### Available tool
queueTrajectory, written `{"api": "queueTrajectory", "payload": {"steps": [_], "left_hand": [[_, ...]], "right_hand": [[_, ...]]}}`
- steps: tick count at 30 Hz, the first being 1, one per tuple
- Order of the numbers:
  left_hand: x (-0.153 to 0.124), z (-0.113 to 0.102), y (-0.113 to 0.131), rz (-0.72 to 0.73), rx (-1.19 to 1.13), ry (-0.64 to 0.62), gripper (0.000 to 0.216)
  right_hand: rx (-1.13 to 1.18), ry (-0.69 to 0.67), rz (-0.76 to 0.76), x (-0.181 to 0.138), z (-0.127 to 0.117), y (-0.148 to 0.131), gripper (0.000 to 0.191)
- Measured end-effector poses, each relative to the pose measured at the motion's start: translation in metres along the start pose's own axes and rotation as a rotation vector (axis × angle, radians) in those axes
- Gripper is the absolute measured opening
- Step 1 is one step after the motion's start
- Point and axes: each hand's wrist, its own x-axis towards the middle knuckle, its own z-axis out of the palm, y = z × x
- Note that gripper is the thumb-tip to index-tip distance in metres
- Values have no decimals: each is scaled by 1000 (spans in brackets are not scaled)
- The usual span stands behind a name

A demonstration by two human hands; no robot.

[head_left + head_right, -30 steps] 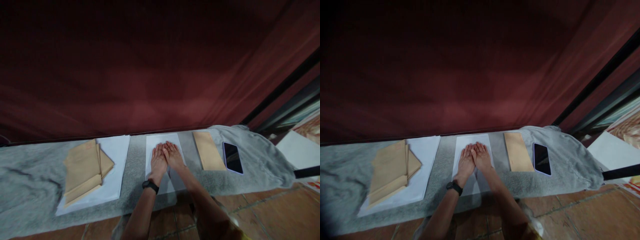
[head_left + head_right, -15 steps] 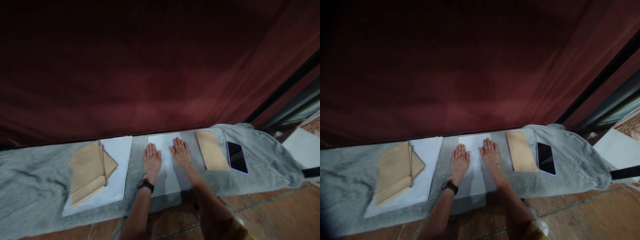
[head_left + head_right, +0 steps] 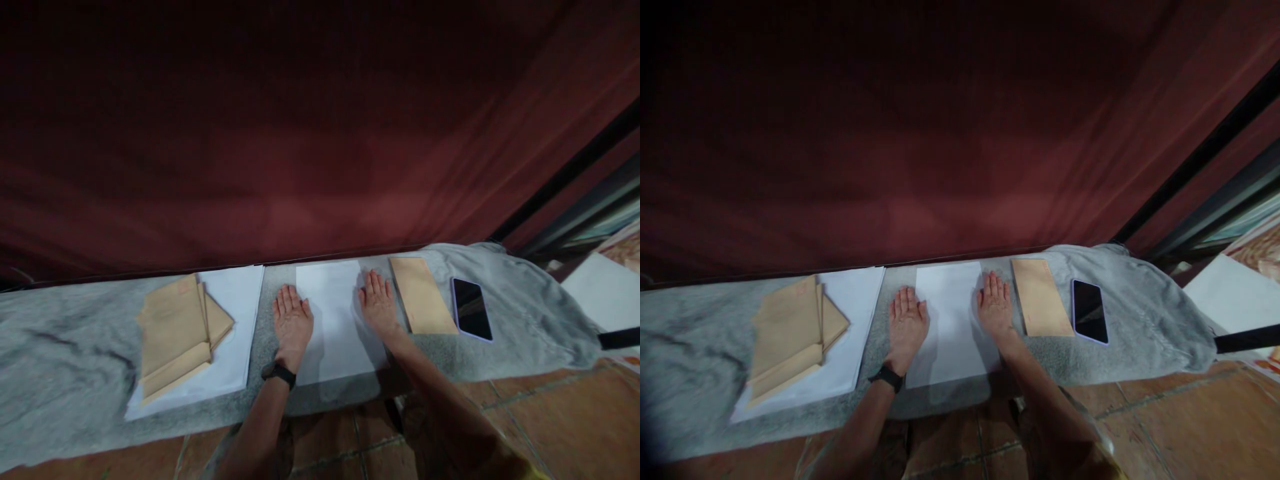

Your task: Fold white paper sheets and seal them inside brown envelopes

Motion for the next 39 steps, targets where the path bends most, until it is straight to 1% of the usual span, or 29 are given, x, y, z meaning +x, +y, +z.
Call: {"api": "queueTrajectory", "payload": {"steps": [2,4,6,8,10,13,18,26,30,34,36,39], "left_hand": [[-13,-5,9,72,-34,4,60],[-34,-8,20,201,-66,-39,61],[-58,-10,28,337,-69,-78,64],[-77,-12,30,439,-39,-99,67],[-89,-15,26,485,5,-119,68],[-91,-21,16,472,42,-152,66],[-87,-29,3,376,23,-166,65],[-89,-34,-14,256,-11,-144,73],[-90,-37,-20,215,-13,-140,72],[-89,-38,-26,194,6,-140,69],[-87,-40,-26,187,22,-120,68],[-81,-40,-19,230,-2,-105,64]], "right_hand": [[67,-8,-79,-17,-3,-13,59],[148,-48,-208,-40,-6,-30,59],[203,-99,-301,-64,-12,-44,60],[222,-114,-365,-83,-18,-51,59],[209,-109,-404,-94,-25,-52,58],[164,-75,-420,-98,-30,-45,59],[95,-40,-354,-93,-33,-31,65],[22,-123,-248,-92,-37,-7,69],[-8,-122,-222,-92,-37,4,70],[-34,-98,-196,-95,-34,13,69],[-37,-81,-177,-94,-33,15,67],[-24,-72,-158,-85,-33,13,62]]}}
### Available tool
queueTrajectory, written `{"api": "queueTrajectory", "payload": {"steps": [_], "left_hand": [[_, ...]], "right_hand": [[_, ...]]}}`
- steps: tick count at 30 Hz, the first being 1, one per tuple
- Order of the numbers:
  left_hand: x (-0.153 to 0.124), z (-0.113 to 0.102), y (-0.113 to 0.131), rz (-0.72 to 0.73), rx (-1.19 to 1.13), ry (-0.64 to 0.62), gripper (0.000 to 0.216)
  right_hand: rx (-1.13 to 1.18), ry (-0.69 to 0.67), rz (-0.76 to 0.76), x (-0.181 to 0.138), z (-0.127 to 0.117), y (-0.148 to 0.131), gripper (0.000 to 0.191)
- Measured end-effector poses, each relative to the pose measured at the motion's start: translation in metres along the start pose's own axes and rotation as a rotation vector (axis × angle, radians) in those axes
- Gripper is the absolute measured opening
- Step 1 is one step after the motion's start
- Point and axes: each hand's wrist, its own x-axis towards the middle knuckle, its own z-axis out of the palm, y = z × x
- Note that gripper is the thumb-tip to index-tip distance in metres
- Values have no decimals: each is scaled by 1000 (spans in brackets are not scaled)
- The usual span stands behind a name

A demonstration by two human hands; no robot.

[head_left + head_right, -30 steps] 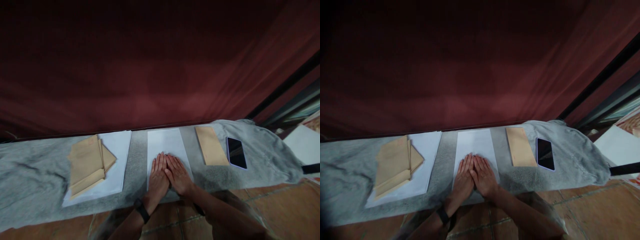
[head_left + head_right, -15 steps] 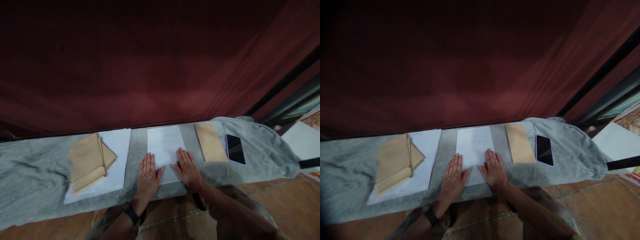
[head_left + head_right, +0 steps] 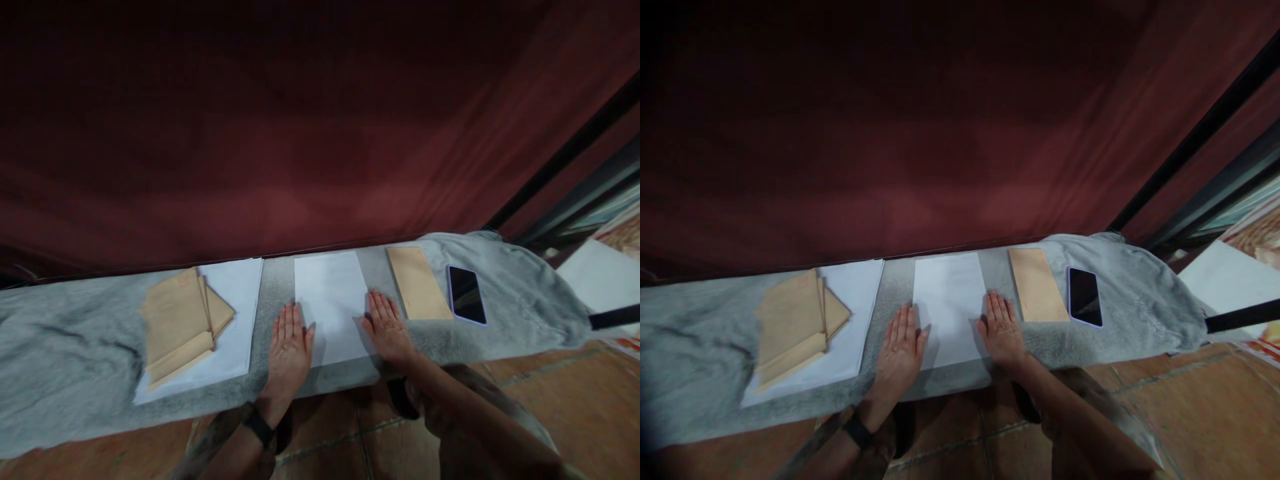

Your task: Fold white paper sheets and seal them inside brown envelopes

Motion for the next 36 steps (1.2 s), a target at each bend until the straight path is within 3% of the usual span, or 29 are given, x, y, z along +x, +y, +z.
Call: {"api": "queueTrajectory", "payload": {"steps": [7,11,16,21,24,29,36], "left_hand": [[22,16,40,192,-117,-88,59],[43,28,41,167,-128,-122,57],[80,35,32,123,-87,-162,58],[125,45,50,159,-98,-267,58],[148,55,58,141,-101,-255,58],[168,66,47,69,-73,-179,61],[165,64,15,-31,-17,-75,66]], "right_hand": [[144,-106,-64,37,-1,-32,54],[163,-159,-111,54,9,-46,51],[156,-141,-51,75,19,-50,49],[131,-143,-96,78,24,-48,52],[133,-120,-119,75,27,-48,53],[150,-48,-74,73,32,-50,49],[183,47,-68,72,39,-50,50]]}}
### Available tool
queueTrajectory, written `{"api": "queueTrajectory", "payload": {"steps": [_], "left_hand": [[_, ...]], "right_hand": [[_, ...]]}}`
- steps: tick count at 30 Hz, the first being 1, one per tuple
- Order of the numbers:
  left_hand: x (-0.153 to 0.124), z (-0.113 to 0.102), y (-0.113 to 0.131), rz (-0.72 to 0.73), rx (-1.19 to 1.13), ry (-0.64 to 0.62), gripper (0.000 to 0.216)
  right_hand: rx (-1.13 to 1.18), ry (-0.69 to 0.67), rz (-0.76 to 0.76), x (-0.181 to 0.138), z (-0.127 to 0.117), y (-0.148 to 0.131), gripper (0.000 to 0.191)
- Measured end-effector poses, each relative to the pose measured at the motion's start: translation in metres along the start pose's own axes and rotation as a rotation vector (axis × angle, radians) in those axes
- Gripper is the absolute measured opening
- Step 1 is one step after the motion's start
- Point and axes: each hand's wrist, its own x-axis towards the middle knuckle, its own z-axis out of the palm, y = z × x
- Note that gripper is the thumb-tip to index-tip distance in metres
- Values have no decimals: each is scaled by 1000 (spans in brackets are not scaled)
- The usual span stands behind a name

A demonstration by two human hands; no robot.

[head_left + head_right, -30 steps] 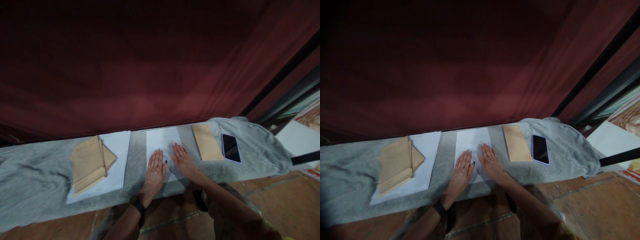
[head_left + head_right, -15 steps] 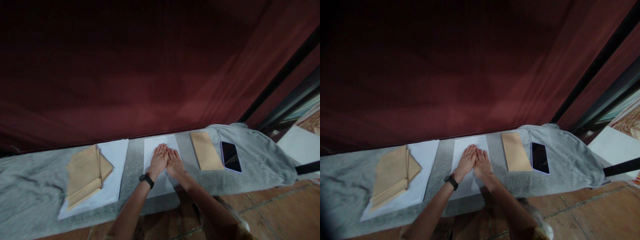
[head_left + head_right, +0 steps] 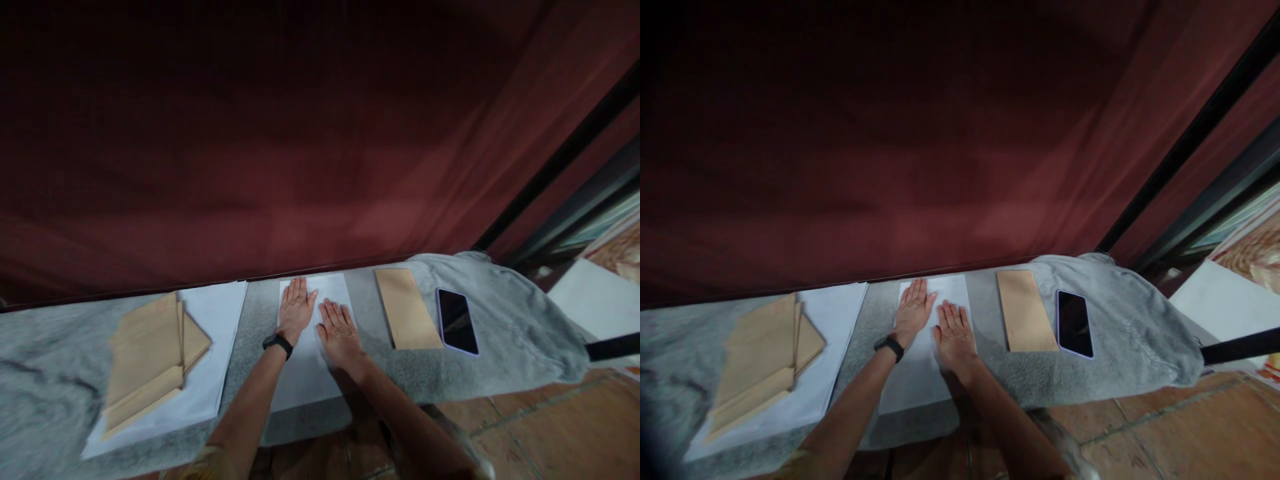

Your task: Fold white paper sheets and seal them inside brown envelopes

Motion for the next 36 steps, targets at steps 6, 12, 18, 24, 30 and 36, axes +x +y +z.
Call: {"api": "queueTrajectory", "payload": {"steps": [6,12,18,24,30,36], "left_hand": [[-10,-5,-21,-123,52,42,67],[-22,-11,-24,-181,68,102,66],[-17,-13,6,241,-77,-66,61],[-2,-6,13,253,-131,-184,58],[-65,3,-3,150,-115,-127,57],[-126,-1,10,150,-8,20,54]], "right_hand": [[4,64,38,-3,6,-1,54],[1,29,65,-1,2,1,52],[50,-19,-8,-5,-5,-10,52],[136,-190,-40,0,-18,-12,51],[124,-222,-26,10,-23,-3,49],[74,-182,42,20,-13,1,48]]}}
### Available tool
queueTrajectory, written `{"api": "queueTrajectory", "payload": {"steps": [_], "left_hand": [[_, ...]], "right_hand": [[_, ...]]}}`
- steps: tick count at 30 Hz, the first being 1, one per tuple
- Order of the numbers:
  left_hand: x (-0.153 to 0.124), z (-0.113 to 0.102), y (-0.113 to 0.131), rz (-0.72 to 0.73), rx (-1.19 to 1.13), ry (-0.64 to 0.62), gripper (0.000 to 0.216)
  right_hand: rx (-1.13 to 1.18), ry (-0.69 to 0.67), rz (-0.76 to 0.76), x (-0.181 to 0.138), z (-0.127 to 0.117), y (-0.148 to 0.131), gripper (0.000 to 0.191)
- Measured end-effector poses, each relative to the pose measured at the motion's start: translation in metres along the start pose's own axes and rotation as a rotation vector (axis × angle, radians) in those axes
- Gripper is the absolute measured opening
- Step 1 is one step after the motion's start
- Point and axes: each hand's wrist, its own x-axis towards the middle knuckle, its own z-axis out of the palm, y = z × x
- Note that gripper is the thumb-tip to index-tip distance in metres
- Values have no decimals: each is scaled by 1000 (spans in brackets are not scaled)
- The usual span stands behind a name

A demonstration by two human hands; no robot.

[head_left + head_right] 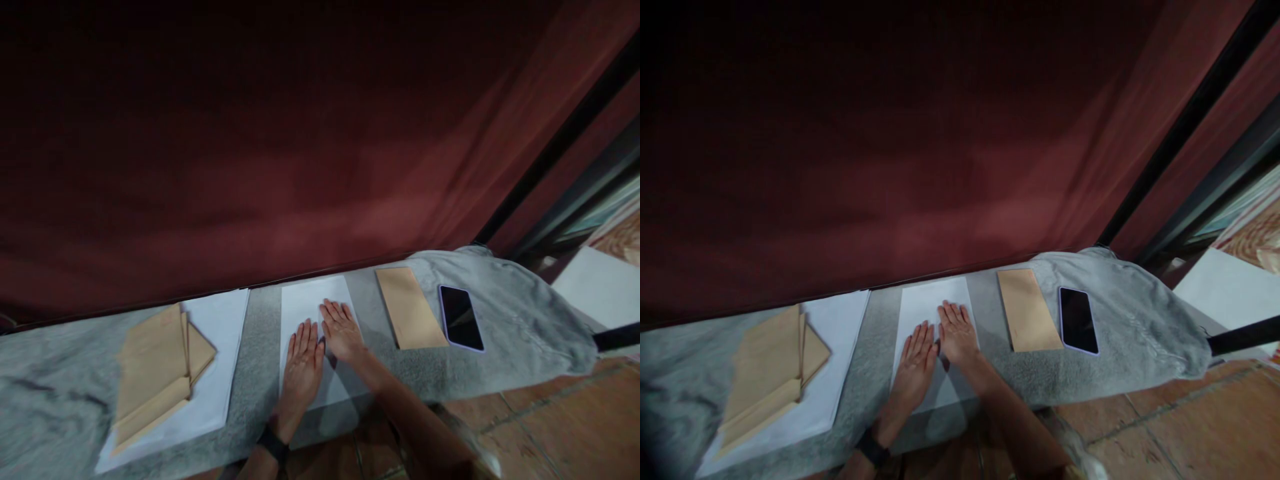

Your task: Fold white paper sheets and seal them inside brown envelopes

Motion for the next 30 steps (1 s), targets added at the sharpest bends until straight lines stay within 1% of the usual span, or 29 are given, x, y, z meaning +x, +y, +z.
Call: {"api": "queueTrajectory", "payload": {"steps": [3,7,11,14,18,22,25,30], "left_hand": [[-2,-4,14,23,63,21,56],[1,-3,28,4,87,36,61],[0,-2,31,23,55,63,60],[0,-3,32,9,17,66,58],[1,-8,33,-16,-32,64,56],[1,-13,34,-21,-58,72,56],[1,-14,34,-23,-60,71,55],[-2,-8,32,-36,-55,92,57]], "right_hand": [[-39,-11,27,8,0,0,50],[-70,-34,13,14,-1,-7,51],[-88,-55,-12,17,2,-12,53],[-126,-80,-2,24,4,-10,53],[-195,-105,37,45,4,-5,54],[-251,-79,61,63,7,3,55],[-267,-63,110,67,10,11,57],[-274,-18,183,68,11,30,57]]}}
